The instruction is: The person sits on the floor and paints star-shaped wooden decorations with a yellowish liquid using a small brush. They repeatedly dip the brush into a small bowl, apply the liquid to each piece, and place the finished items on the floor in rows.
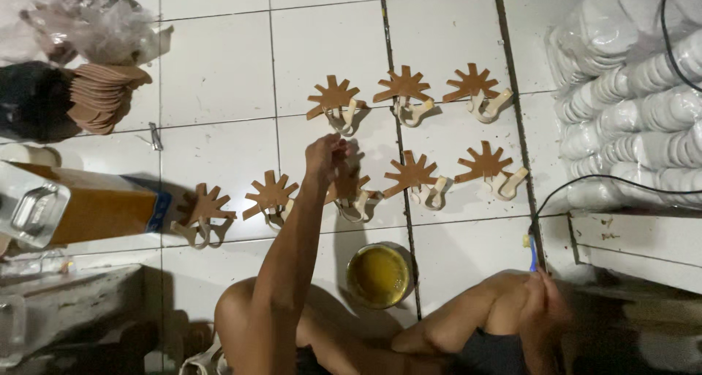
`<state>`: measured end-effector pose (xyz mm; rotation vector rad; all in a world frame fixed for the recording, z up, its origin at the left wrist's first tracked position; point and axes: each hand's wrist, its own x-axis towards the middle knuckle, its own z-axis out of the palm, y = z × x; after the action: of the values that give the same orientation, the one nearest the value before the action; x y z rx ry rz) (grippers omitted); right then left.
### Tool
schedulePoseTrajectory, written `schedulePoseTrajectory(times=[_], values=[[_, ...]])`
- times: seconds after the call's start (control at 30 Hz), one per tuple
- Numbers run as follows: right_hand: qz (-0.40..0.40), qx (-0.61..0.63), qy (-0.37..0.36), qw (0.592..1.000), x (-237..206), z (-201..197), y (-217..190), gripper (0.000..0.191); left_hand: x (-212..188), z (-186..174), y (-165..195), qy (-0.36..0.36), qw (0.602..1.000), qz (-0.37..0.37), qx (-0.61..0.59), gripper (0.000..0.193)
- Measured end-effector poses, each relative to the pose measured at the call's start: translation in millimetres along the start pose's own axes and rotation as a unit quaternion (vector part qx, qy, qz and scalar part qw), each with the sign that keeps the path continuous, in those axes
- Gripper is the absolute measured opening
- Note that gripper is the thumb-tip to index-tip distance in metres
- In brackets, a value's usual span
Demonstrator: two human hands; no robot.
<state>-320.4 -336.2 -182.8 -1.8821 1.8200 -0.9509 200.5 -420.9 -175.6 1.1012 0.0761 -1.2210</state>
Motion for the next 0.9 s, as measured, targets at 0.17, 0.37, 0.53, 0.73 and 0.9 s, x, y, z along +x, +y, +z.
schedulePoseTrajectory(times=[0.17,0.37,0.53,0.73,0.9], values=[[0.026,0.077,-0.012,0.997,-2,-1,6,0.027,-121,-74,-2,-0.004,0.981,0.096,0.169,0.036],[-0.043,0.121,-0.126,0.984,-30,11,-44,0.027,-306,-223,30,0.154,0.945,0.191,0.217,0.028],[-0.052,0.201,-0.251,0.946,-76,44,-110,0.028,-466,-299,55,0.284,0.885,0.242,0.278,0.029],[-0.074,0.231,-0.31,0.919,-125,41,-139,0.027,-596,-353,15,0.349,0.771,0.116,0.52,0.03],[-0.032,0.231,-0.308,0.922,-132,28,-136,0.028,-626,-400,-63,0.272,0.661,0.15,0.682,0.027]])
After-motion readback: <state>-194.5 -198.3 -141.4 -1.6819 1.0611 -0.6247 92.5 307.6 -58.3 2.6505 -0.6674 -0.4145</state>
